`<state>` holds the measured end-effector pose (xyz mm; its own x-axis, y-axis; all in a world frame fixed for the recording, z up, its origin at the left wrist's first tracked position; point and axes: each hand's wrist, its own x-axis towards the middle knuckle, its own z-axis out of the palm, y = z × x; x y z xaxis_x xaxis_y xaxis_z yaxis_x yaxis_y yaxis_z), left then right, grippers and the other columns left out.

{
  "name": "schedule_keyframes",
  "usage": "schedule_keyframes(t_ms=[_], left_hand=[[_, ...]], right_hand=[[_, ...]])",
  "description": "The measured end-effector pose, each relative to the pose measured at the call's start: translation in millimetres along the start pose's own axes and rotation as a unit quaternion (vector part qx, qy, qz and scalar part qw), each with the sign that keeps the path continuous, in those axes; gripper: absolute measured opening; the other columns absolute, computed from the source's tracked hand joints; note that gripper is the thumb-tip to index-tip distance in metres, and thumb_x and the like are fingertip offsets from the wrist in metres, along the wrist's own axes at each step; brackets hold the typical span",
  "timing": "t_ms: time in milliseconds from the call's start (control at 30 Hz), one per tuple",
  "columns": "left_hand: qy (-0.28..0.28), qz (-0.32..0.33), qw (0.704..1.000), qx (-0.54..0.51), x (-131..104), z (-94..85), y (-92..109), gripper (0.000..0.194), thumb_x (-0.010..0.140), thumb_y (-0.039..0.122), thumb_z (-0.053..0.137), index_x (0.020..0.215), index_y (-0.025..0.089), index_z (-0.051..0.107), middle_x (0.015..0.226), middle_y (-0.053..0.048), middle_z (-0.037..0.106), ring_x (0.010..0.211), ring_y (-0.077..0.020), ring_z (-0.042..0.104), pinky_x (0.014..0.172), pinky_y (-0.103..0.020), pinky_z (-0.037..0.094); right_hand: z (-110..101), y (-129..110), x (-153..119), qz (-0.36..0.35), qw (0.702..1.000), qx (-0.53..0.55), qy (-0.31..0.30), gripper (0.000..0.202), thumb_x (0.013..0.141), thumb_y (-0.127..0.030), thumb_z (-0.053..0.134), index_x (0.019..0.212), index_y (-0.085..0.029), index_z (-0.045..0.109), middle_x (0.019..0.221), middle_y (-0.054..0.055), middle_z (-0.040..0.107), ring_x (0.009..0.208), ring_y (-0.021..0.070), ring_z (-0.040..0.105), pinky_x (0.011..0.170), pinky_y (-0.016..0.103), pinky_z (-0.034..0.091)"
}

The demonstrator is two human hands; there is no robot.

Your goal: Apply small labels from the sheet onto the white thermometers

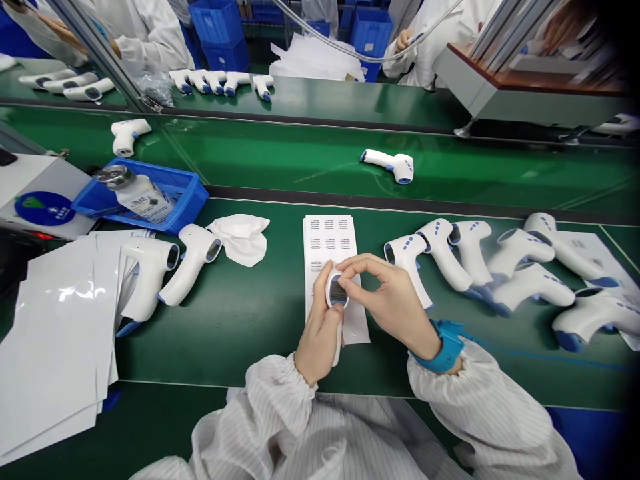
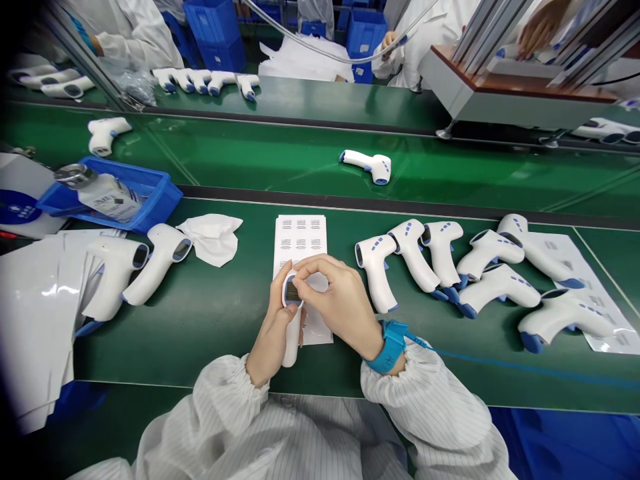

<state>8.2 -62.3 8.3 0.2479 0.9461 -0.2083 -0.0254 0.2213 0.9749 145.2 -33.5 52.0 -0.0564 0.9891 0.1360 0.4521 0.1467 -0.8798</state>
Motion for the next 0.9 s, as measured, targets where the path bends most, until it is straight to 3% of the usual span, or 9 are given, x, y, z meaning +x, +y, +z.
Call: schedule_keyframes(t_ms=[133,233,333,433,500,633,667,800,900], left_hand=[[-0.001,0.001,1.000,0.016,0.4,-0.4,0.3,0.057,0.095,0.025,0.035,0.151,0.029,0.024,0.146,-0.007,0.044,0.137,-0.0283,0.039,0.109,-0.046,0.039],[-0.007,-0.019,1.000,-0.002,0.4,-0.9,0.4,0.060,0.095,0.027,0.035,0.153,0.030,0.019,0.138,-0.008,0.051,0.124,-0.0285,0.051,0.101,-0.044,0.045],[-0.022,-0.054,0.997,-0.041,-0.3,-1.8,1.3,0.062,0.095,0.029,0.034,0.154,0.033,0.013,0.127,-0.009,0.057,0.081,-0.0219,0.064,0.073,-0.038,0.053],[-0.037,-0.071,0.993,-0.088,-1.5,-2.7,2.4,0.060,0.096,0.029,0.034,0.152,0.039,0.014,0.129,-0.008,0.054,0.052,-0.0110,0.049,0.050,-0.030,0.044],[-0.039,-0.065,0.992,-0.103,-2.1,-2.9,2.4,0.062,0.094,0.028,0.037,0.152,0.038,0.016,0.129,-0.009,0.053,0.054,-0.0114,0.048,0.049,-0.029,0.043],[-0.011,-0.048,0.994,-0.097,-2.6,-3.0,1.8,0.069,0.086,0.021,0.047,0.151,0.030,0.025,0.114,-0.009,0.060,0.075,-0.0211,0.059,0.058,-0.031,0.050],[-0.006,-0.046,0.994,-0.099,-2.5,-3.2,2.5,0.070,0.083,0.020,0.048,0.150,0.028,0.027,0.108,-0.009,0.061,0.077,-0.0221,0.060,0.059,-0.031,0.051],[-0.017,-0.065,0.985,-0.162,-1.1,-5.5,13.9,0.079,0.079,0.018,0.047,0.151,0.032,0.018,0.078,-0.002,0.057,0.054,-0.0161,0.051,0.048,-0.029,0.043],[0.012,-0.039,0.971,-0.234,1.5,-9.2,31.2,0.086,0.073,0.015,0.047,0.150,0.035,0.012,0.080,0.000,0.058,0.049,-0.0127,0.047,0.049,-0.028,0.041]], right_hand=[[2.5,3.2,0.0,-0.017,1.000,-0.010,0.014,0.012,0.081,-0.011,0.065,0.077,-0.022,0.062,0.094,0.001,0.071,0.093,0.0192,0.066,0.085,0.035,0.050],[3.7,8.2,0.6,-0.033,0.999,-0.011,0.026,0.009,0.083,-0.015,0.065,0.079,-0.022,0.060,0.091,0.002,0.069,0.090,0.0196,0.065,0.082,0.035,0.050],[4.0,12.9,0.3,-0.028,0.999,0.021,0.005,0.001,0.089,-0.022,0.060,0.088,-0.022,0.061,0.092,0.003,0.067,0.091,0.0186,0.063,0.082,0.034,0.050],[5.1,14.4,-0.6,-0.041,0.997,0.038,-0.056,0.023,0.084,-0.024,0.068,0.105,-0.024,0.059,0.110,0.004,0.064,0.106,0.0207,0.059,0.092,0.037,0.048],[6.7,14.2,0.0,-0.060,0.996,0.029,-0.067,0.031,0.080,-0.022,0.072,0.107,-0.024,0.058,0.113,0.005,0.062,0.111,0.0221,0.057,0.095,0.038,0.047],[11.1,15.8,5.7,-0.051,0.998,0.028,-0.010,0.002,0.089,-0.023,0.061,0.088,-0.023,0.063,0.092,0.003,0.066,0.092,0.0191,0.062,0.084,0.035,0.050],[12.0,17.0,7.0,-0.042,0.998,0.037,-0.003,0.007,0.091,-0.024,0.059,0.085,-0.023,0.063,0.090,0.002,0.067,0.090,0.0185,0.062,0.082,0.034,0.050],[13.4,17.6,4.2,0.043,0.994,0.101,0.029,0.014,0.094,-0.034,0.053,0.090,-0.022,0.059,0.097,0.004,0.064,0.095,0.0190,0.062,0.084,0.034,0.050],[13.2,4.5,-7.6,0.134,0.980,0.137,-0.053,0.020,0.094,-0.043,0.050,0.099,-0.023,0.053,0.098,0.004,0.062,0.092,0.0192,0.062,0.079,0.034,0.053]])
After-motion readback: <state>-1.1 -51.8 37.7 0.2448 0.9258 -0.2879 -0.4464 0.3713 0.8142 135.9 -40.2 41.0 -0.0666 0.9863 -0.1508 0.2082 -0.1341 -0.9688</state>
